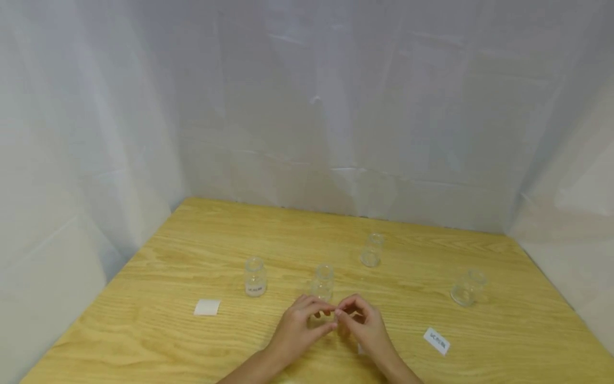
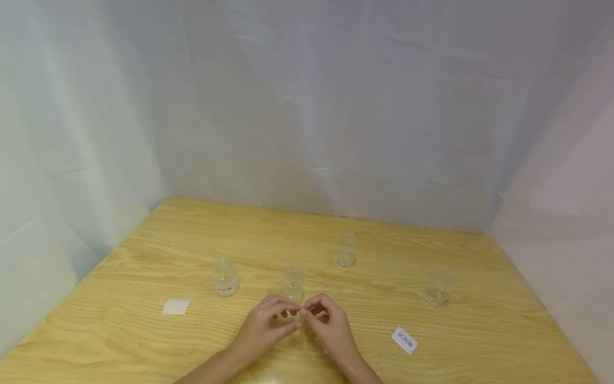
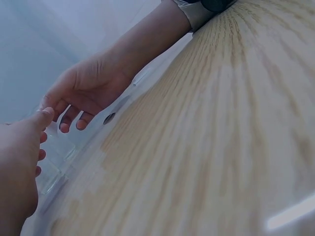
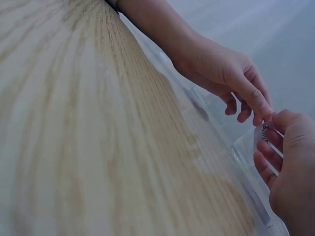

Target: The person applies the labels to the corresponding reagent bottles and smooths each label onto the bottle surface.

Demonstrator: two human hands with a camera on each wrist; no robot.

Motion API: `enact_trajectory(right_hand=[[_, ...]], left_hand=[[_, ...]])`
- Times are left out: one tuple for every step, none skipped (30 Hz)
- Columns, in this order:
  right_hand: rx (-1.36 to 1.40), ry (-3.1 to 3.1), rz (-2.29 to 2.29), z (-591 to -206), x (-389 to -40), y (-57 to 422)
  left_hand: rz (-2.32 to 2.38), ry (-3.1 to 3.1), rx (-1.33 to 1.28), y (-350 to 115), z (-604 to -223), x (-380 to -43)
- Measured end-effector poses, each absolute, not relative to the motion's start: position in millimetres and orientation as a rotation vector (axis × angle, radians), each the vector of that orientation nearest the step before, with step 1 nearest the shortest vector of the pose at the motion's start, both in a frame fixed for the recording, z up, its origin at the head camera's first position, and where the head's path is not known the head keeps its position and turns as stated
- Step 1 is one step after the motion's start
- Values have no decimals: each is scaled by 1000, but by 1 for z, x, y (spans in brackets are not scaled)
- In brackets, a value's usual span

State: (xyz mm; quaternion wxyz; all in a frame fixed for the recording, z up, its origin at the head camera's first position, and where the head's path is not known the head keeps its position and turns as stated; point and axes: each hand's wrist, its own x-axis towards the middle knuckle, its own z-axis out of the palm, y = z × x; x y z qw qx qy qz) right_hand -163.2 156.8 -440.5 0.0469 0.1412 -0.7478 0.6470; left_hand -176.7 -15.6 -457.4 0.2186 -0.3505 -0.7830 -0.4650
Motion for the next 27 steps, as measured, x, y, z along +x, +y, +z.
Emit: enact_trajectory(right_hand=[[414, -2290, 1979, -440, -163, 157], [398, -2298, 1985, -440, -163, 156], [385, -2308, 1988, -440, -163, 156], [375, -2314, 1993, -440, -163, 156], [367, -2319, 1996, -439, -163, 156], [368, -2324, 1987, -439, -163, 156], [364, -2323, 1974, -439, -162, 156], [355, -2322, 1956, -439, -162, 156], [345, -2316, 1932, -439, -162, 156], [323, -2304, 1909, -438, -162, 156], [299, -2294, 1878, -438, -162, 156], [270, -2282, 1851, -438, -163, 157], [239, -2269, 1832, -438, -163, 157], [217, -2259, 1816, -438, -163, 157], [207, -2255, 1799, -438, -164, 158], [201, -2259, 1785, -438, -164, 158], [206, -2261, 1780, -438, -164, 158], [212, -2261, 1783, -439, -165, 158], [221, -2262, 1782, -439, -165, 158], [230, -2264, 1781, -440, -165, 158], [235, -2268, 1779, -441, -166, 158], [234, -2267, 1785, -441, -166, 158], [231, -2265, 1793, -442, -167, 157], [227, -2273, 1787, -441, -167, 157], [228, -2283, 1780, -441, -167, 157], [232, -2295, 1771, -440, -166, 156], [246, -2304, 1757, -437, -165, 155]], left_hand=[[-1306, -2175, -958, -16, -457, -177], [-1328, -2183, -946, -16, -457, -177], [-1344, -2189, -937, -16, -457, -177], [-1356, -2193, -933, -16, -457, -176], [-1369, -2201, -927, -16, -457, -176], [-1391, -2209, -921, -16, -456, -176], [-1418, -2224, -910, -16, -456, -176], [-1456, -2240, -896, -17, -455, -175], [-1501, -2256, -878, -17, -454, -175], [-1556, -2272, -850, -17, -452, -175], [-1612, -2288, -813, -17, -451, -174], [-1664, -2299, -773, -17, -449, -174], [-1710, -2308, -734, -17, -447, -173], [-1751, -2309, -701, -16, -444, -173], [-1779, -2309, -673, -16, -442, -172], [-1796, -2308, -653, -16, -439, -171], [-1806, -2307, -641, -16, -437, -170], [-1814, -2303, -634, -16, -434, -169], [-1819, -2304, -631, -16, -433, -169], [-1826, -2301, -630, -16, -433, -169], [-1821, -2304, -627, -16, -434, -169], [-1816, -2303, -623, -16, -435, -170], [-1807, -2305, -619, -16, -437, -170], [-1791, -2306, -614, -16, -439, -171], [-1769, -2308, -610, -17, -442, -172], [-1743, -2308, -610, -17, -444, -173], [-1710, -2310, -611, -18, -445, -174]])
